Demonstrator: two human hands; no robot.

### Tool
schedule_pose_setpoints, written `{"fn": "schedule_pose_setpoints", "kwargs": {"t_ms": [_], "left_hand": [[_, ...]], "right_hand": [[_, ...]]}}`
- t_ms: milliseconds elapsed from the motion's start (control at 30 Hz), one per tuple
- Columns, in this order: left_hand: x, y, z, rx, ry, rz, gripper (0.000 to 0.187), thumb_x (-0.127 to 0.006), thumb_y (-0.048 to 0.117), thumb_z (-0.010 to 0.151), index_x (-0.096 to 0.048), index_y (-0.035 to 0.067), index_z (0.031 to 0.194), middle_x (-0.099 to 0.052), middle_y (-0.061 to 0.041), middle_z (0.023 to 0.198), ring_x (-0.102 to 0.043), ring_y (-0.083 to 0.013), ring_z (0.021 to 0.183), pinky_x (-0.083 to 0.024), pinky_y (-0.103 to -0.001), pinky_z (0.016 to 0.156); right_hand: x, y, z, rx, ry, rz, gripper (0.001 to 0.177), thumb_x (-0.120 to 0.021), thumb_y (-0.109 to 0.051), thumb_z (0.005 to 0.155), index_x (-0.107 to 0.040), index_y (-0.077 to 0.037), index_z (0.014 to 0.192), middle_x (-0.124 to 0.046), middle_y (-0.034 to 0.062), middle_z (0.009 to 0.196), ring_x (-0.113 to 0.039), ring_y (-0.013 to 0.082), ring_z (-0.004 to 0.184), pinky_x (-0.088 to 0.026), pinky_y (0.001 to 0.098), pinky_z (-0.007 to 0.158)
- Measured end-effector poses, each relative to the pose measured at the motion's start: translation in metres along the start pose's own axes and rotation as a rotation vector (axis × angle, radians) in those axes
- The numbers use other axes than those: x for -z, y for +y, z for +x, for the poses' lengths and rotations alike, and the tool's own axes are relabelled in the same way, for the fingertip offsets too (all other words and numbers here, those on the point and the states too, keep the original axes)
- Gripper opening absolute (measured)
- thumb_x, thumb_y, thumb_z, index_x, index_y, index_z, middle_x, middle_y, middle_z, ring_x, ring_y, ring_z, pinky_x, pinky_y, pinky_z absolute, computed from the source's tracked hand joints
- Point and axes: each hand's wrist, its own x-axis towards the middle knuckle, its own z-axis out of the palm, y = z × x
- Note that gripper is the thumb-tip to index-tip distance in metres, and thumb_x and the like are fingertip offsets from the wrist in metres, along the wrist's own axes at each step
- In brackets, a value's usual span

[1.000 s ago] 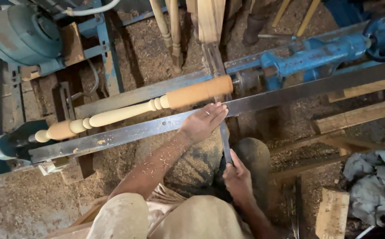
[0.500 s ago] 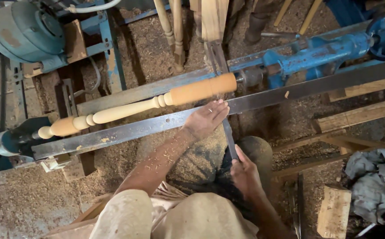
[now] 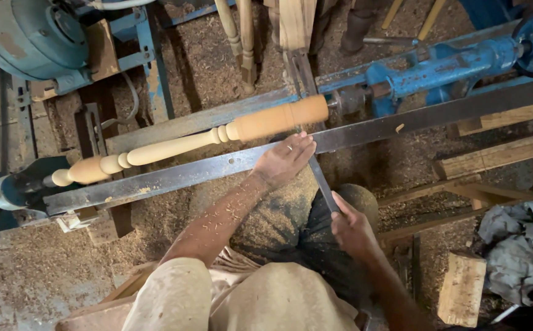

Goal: The person uses a chisel to shape a wooden spindle on a rotating lathe. They hold the tool against the spinning wood to carve decorative details and smooth the surface.

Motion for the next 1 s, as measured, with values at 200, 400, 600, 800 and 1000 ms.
{"fn": "schedule_pose_setpoints", "kwargs": {"t_ms": [200, 400, 600, 800, 1000], "left_hand": [[0.002, 0.002, -0.001, 0.025, 0.043, -0.064, 0.055, -0.056, 0.018, 0.095, -0.052, 0.006, 0.148, -0.054, -0.011, 0.151, -0.039, -0.0276, 0.148, -0.023, -0.038, 0.13], [0.007, 0.001, -0.003, 0.041, 0.112, -0.14, 0.053, -0.057, 0.017, 0.095, -0.054, 0.004, 0.146, -0.053, -0.011, 0.15, -0.043, -0.0272, 0.147, -0.028, -0.038, 0.129], [0.01, 0.0, 0.001, 0.077, 0.081, -0.167, 0.054, -0.059, 0.017, 0.093, -0.055, 0.004, 0.146, -0.053, -0.012, 0.15, -0.044, -0.0277, 0.145, -0.032, -0.036, 0.125], [0.016, -0.001, 0.001, 0.101, 0.101, -0.194, 0.054, -0.06, 0.017, 0.096, -0.051, 0.005, 0.148, -0.052, -0.011, 0.15, -0.042, -0.0281, 0.147, -0.043, -0.035, 0.12], [0.014, -0.002, 0.004, 0.068, 0.011, -0.187, 0.06, -0.058, 0.015, 0.094, -0.046, 0.004, 0.151, -0.047, -0.015, 0.155, -0.038, -0.0306, 0.148, -0.043, -0.035, 0.12]], "right_hand": [[0.006, -0.012, -0.005, -0.052, 0.005, -0.035, 0.06, -0.055, -0.012, 0.098, -0.046, -0.02, 0.157, -0.049, -0.0051, 0.067, -0.041, 0.0069, 0.055, -0.037, 0.0247, 0.049], [0.009, -0.009, -0.004, -0.067, 0.013, -0.077, 0.06, -0.056, -0.014, 0.098, -0.047, -0.022, 0.156, -0.051, -0.0034, 0.067, -0.044, 0.0073, 0.056, -0.04, 0.0247, 0.05], [0.018, 0.0, 0.008, 0.03, -0.041, -0.118, 0.06, -0.055, -0.012, 0.098, -0.045, -0.019, 0.156, -0.055, -0.0031, 0.068, -0.048, 0.0069, 0.056, -0.042, 0.0241, 0.051], [0.011, 0.001, 0.007, -0.019, -0.018, 0.036, 0.059, -0.056, -0.011, 0.098, -0.047, -0.017, 0.156, -0.051, -0.0028, 0.066, -0.043, 0.0082, 0.053, -0.037, 0.0244, 0.047], [-0.015, 0.005, -0.003, 0.006, 0.073, 0.124, 0.057, -0.055, -0.009, 0.1, -0.049, -0.016, 0.156, -0.052, -0.0043, 0.069, -0.043, 0.0054, 0.056, -0.036, 0.0219, 0.049]]}}
